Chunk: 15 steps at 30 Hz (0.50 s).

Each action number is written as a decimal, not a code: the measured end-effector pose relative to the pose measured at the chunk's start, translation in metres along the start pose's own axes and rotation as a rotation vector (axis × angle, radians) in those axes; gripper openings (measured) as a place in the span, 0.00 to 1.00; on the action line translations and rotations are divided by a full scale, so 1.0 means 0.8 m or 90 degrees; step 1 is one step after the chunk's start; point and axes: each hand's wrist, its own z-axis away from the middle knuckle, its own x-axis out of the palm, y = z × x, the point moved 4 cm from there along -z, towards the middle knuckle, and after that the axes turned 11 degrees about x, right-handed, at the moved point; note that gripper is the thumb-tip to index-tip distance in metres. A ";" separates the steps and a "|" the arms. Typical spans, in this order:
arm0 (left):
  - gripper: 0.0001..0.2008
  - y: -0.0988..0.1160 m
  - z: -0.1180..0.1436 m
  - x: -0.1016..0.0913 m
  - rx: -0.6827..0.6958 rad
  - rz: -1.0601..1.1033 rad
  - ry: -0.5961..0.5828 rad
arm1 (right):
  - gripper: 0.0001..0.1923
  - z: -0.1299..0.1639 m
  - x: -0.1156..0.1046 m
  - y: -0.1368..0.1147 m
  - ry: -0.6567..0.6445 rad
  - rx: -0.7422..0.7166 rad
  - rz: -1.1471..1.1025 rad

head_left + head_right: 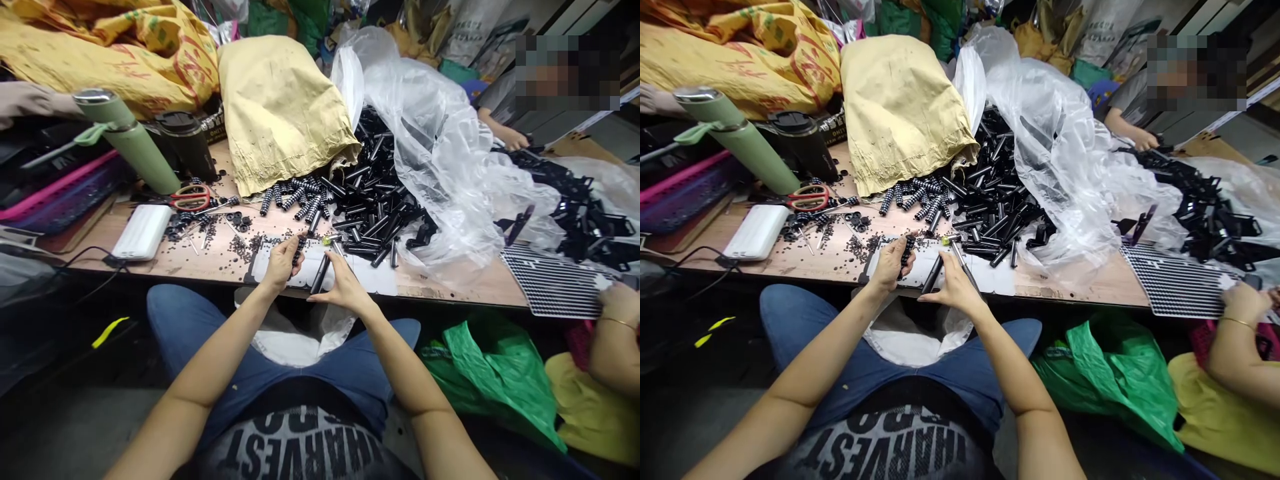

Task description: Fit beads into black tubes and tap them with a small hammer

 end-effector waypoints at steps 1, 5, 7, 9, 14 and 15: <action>0.33 0.000 0.001 0.002 -0.005 -0.001 0.008 | 0.61 0.000 -0.004 -0.007 0.015 -0.031 -0.024; 0.28 -0.001 0.007 0.009 -0.031 0.043 0.071 | 0.64 -0.005 -0.017 -0.039 0.073 -0.154 -0.062; 0.25 -0.001 0.010 0.013 -0.047 0.068 0.100 | 0.63 -0.009 -0.019 -0.051 0.072 -0.188 -0.050; 0.25 0.001 0.014 0.019 -0.082 0.077 0.109 | 0.61 -0.014 -0.018 -0.057 0.051 -0.196 -0.039; 0.27 0.008 0.022 0.029 -0.132 0.071 0.118 | 0.58 -0.022 -0.012 -0.055 0.028 -0.184 -0.072; 0.26 0.009 0.023 0.030 -0.135 0.070 0.123 | 0.58 -0.023 -0.011 -0.053 0.027 -0.181 -0.082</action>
